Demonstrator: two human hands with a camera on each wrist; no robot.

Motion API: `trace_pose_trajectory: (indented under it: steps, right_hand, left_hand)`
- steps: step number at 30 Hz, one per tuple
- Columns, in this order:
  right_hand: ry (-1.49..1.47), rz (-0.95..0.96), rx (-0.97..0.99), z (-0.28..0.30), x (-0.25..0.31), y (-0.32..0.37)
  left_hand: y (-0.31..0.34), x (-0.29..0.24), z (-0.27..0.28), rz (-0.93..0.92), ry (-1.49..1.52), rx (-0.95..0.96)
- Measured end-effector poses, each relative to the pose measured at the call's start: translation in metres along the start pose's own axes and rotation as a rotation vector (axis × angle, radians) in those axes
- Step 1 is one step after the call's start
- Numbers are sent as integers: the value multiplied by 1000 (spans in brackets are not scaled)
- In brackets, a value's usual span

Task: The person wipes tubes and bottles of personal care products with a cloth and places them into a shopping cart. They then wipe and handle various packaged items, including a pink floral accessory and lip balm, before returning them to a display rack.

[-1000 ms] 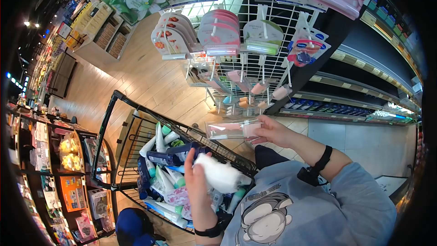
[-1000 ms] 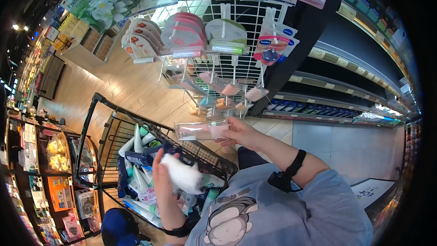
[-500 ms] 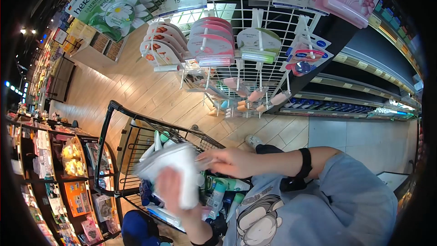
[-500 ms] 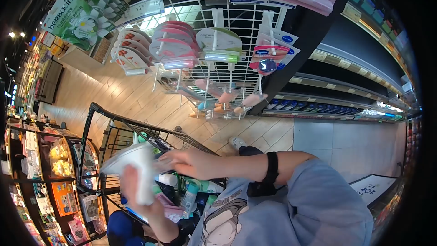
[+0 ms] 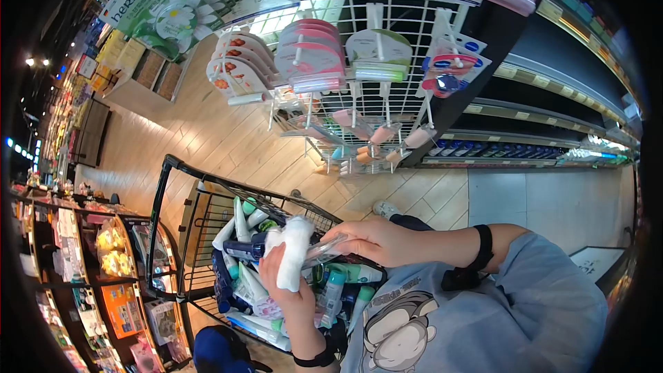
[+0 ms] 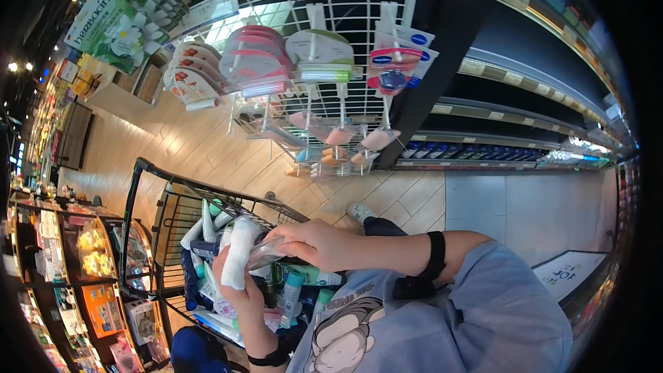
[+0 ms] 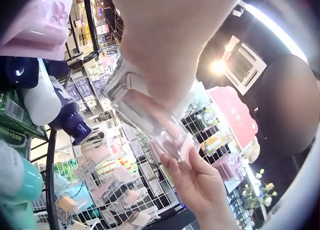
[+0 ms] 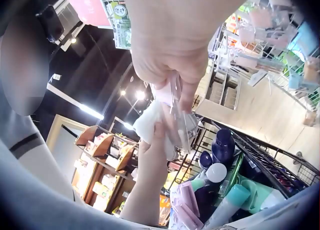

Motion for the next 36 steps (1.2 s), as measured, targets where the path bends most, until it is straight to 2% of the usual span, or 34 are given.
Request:
trace_pose_trajectory:
  steps: [3, 4, 5, 6, 7, 9, 10, 12, 13, 15, 17, 18, 23, 26, 27, 29, 30, 31, 33, 35, 36]
  right_hand:
    - [-90, -29, -93, 5, -1, 15]
    - [-88, -27, -109, 3, -6, 18]
    - [-293, -56, -176, 0, -17, 22]
    - [-499, -80, -241, -1, -23, 25]
    - [-499, -75, -258, 0, -23, 29]
    - [-682, -251, -306, -1, -29, 34]
    - [-683, -248, -319, -5, -30, 35]
    - [-726, -252, -350, -17, -32, 34]
    - [-725, -250, -358, -20, -28, 33]
    - [-952, -295, -196, -35, -12, 30]
    - [-910, -265, -137, -45, -6, 30]
    - [-920, -250, -110, -48, -6, 31]
    - [-946, -266, -87, -62, -4, 40]
    - [-947, -189, -42, -67, 0, 43]
    - [-945, -187, -35, -68, 4, 45]
    - [-850, -119, -76, -65, 17, 49]
    - [-774, -49, -81, -63, 21, 50]
    - [-770, -48, -74, -66, 23, 49]
    - [-450, 313, -127, -64, 43, 51]
    - [-332, 343, -108, -69, 54, 50]
    - [-147, 396, -44, -78, 54, 46]
  left_hand:
    - [5, 9, 4, 4, 22, -48]
    - [12, 25, 6, 96, 63, -96]
    - [17, 38, 7, 189, 104, -140]
    - [19, 49, 10, 389, 199, -242]
    - [25, 56, 18, 586, 299, -289]
    - [26, 54, 31, 633, 398, -493]
    - [26, 53, 30, 628, 406, -483]
    - [23, 27, 36, 152, 195, -539]
    - [16, -1, 29, -27, 187, -421]
    - [18, -36, 8, -324, 0, -27]
    - [32, -45, -13, -376, -145, 151]
    - [33, -46, -13, -291, -119, 146]
    - [48, -21, 3, -247, -103, 115]
    - [49, -8, 21, -208, -36, -26]
    - [49, -2, 27, -206, -68, -130]
    - [79, 69, 27, 376, 361, -141]
    - [79, 66, 35, 668, 522, -242]
    - [73, 53, 42, 668, 523, -250]
    - [67, 36, 43, 828, 1088, -320]
    - [70, 25, 32, 945, 1357, -112]
    - [71, 15, 29, 1003, 1731, 0]
Point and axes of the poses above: each hand's wrist, its own y-axis away from the middle knuckle, its own z-axis out of the back of the hand, x = y × z, the point moved 5 cm from there along -y, towards the middle knuckle, and after that the axes turned 5 degrees about -x, right-handed, at the moved point
